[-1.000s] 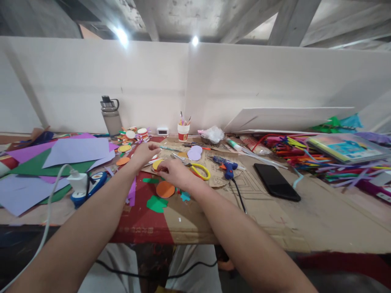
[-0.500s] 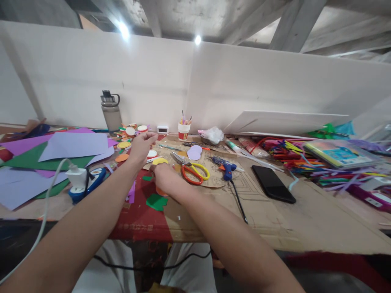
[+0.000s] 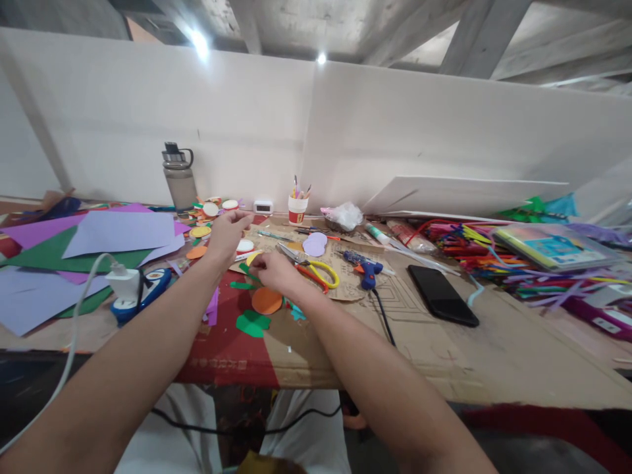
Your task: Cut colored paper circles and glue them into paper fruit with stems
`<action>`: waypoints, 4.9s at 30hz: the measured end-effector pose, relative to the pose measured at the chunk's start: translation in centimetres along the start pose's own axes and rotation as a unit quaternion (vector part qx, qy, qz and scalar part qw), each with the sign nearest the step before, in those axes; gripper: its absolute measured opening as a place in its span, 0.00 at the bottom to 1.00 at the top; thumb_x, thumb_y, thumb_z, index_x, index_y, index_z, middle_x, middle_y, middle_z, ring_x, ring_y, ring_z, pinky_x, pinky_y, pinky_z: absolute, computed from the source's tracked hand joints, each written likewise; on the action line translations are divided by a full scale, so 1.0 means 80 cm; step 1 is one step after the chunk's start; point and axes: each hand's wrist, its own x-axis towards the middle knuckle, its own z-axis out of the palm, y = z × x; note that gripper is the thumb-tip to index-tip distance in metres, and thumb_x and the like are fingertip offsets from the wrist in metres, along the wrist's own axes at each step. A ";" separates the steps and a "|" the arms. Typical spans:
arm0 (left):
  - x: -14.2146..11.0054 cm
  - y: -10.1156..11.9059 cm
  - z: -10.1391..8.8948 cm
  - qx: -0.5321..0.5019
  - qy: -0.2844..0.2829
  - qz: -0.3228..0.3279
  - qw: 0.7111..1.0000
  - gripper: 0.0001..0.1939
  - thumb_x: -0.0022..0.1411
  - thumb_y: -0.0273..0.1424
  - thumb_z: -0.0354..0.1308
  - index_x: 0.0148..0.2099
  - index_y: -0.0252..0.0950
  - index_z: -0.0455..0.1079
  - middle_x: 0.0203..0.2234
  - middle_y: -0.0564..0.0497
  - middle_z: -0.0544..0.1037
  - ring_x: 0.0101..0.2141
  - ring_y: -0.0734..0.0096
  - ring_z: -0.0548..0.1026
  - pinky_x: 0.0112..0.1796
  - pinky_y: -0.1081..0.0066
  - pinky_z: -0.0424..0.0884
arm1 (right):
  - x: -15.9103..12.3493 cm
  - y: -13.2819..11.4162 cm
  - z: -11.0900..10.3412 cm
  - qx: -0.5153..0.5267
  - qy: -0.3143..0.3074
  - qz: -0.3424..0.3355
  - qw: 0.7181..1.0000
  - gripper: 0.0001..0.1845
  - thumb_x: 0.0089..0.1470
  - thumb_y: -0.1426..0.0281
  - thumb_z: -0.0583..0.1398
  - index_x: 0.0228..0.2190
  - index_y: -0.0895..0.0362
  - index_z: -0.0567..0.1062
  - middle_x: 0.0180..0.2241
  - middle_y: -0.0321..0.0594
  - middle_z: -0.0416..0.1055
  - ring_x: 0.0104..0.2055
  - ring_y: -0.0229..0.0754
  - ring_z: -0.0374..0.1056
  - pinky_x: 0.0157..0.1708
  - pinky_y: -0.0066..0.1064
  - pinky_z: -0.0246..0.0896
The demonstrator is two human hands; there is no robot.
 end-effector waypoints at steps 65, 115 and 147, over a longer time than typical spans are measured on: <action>-0.007 0.021 -0.002 -0.204 -0.107 -0.130 0.964 0.13 0.41 0.31 0.70 0.29 0.32 0.72 0.19 0.56 0.70 0.18 0.84 0.63 0.18 0.79 0.53 | 0.002 -0.021 0.046 -0.259 -0.028 0.021 0.965 0.06 0.52 0.71 0.59 0.34 0.53 0.76 0.41 0.43 0.71 0.46 0.48 0.62 0.43 0.38 0.50; -0.006 -0.005 -0.002 0.026 -0.216 -0.110 0.970 0.12 0.40 0.33 0.69 0.28 0.33 0.74 0.16 0.54 0.70 0.16 0.79 0.63 0.18 0.77 0.56 | 0.007 0.037 -0.052 0.282 0.145 0.062 0.947 0.05 0.45 0.69 0.61 0.27 0.59 0.75 0.19 0.32 0.66 0.19 0.31 0.57 0.19 0.23 0.50; -0.002 0.002 -0.014 0.490 -0.190 0.017 0.850 0.09 0.51 0.33 0.60 0.30 0.34 0.78 0.27 0.47 0.79 0.27 0.68 0.73 0.28 0.72 0.61 | -0.029 -0.004 -0.058 -0.198 -0.144 -0.079 0.967 0.21 0.41 0.65 0.69 0.39 0.56 0.77 0.35 0.38 0.73 0.33 0.38 0.66 0.29 0.25 0.54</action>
